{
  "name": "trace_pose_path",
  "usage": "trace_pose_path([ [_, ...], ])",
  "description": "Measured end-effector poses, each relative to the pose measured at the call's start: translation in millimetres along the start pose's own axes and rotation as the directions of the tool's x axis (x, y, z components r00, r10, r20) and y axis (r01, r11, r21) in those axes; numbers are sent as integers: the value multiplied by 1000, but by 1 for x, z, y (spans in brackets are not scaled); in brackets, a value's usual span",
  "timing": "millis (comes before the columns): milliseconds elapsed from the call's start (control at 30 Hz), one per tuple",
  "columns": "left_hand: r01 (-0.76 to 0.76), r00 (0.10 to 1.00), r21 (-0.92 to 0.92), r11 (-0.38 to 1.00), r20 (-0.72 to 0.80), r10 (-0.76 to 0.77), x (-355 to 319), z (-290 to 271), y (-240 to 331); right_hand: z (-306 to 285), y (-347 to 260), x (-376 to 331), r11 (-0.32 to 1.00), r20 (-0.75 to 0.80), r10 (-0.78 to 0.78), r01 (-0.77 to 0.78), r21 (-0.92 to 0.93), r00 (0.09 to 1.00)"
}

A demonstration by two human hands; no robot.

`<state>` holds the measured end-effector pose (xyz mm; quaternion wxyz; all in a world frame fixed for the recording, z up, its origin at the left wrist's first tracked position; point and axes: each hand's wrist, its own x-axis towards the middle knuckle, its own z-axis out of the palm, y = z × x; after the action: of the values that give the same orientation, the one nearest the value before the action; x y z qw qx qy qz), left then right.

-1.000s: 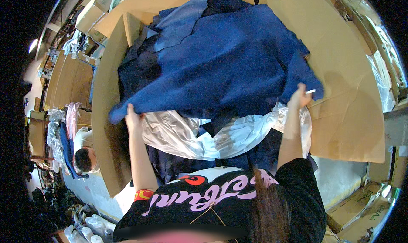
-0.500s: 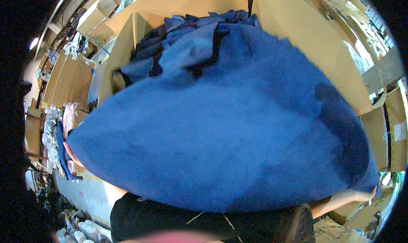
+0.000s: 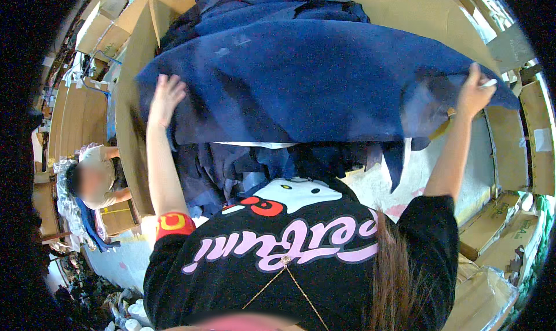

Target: The person unfolds and inspects large pieces of blue fabric in a warehouse. They use a white marker to write on the fabric and then fold it before placing it on a pile. A coworker is also seen handling similar fabric nearby.

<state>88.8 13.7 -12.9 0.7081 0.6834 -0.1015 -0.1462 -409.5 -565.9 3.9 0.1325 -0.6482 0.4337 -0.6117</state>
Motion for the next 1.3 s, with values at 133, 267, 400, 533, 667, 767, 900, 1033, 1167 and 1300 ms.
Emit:
trace_pose_path([
  [133,568,795,146,810,156,-586,-76,-22,-108,-15,-19,-188,989,159,-125,135,-52,979],
  [267,678,723,-42,734,-138,-676,-131,-32,-182,-41,-12,-340,580,539,750,-772,-259,382],
  [400,505,753,-193,841,-378,-539,-92,-34,-201,-12,4,-374,299,541,828,-933,-199,150],
  [533,572,636,-237,786,-478,-607,-71,-28,-193,39,20,-381,43,322,946,-974,-224,-32],
  [667,627,767,163,762,-298,-568,-81,-38,-159,60,35,-400,101,12,995,-946,-309,103],
  [767,554,832,402,729,-242,-499,-94,-39,-129,48,35,-391,216,193,964,-960,-176,182],
  [900,392,880,265,881,-387,-275,-134,-17,-75,6,5,-321,399,289,807,-837,374,514],
  [1033,97,808,186,978,-588,32,-190,13,5,-50,-59,-204,646,201,661,-685,338,723],
  [1167,-118,819,103,988,-552,156,-188,15,71,-25,-117,-93,685,128,529,-512,518,839],
  [1300,-10,982,380,925,-170,80,-79,35,37,136,-122,-63,742,432,273,-474,474,860],
])
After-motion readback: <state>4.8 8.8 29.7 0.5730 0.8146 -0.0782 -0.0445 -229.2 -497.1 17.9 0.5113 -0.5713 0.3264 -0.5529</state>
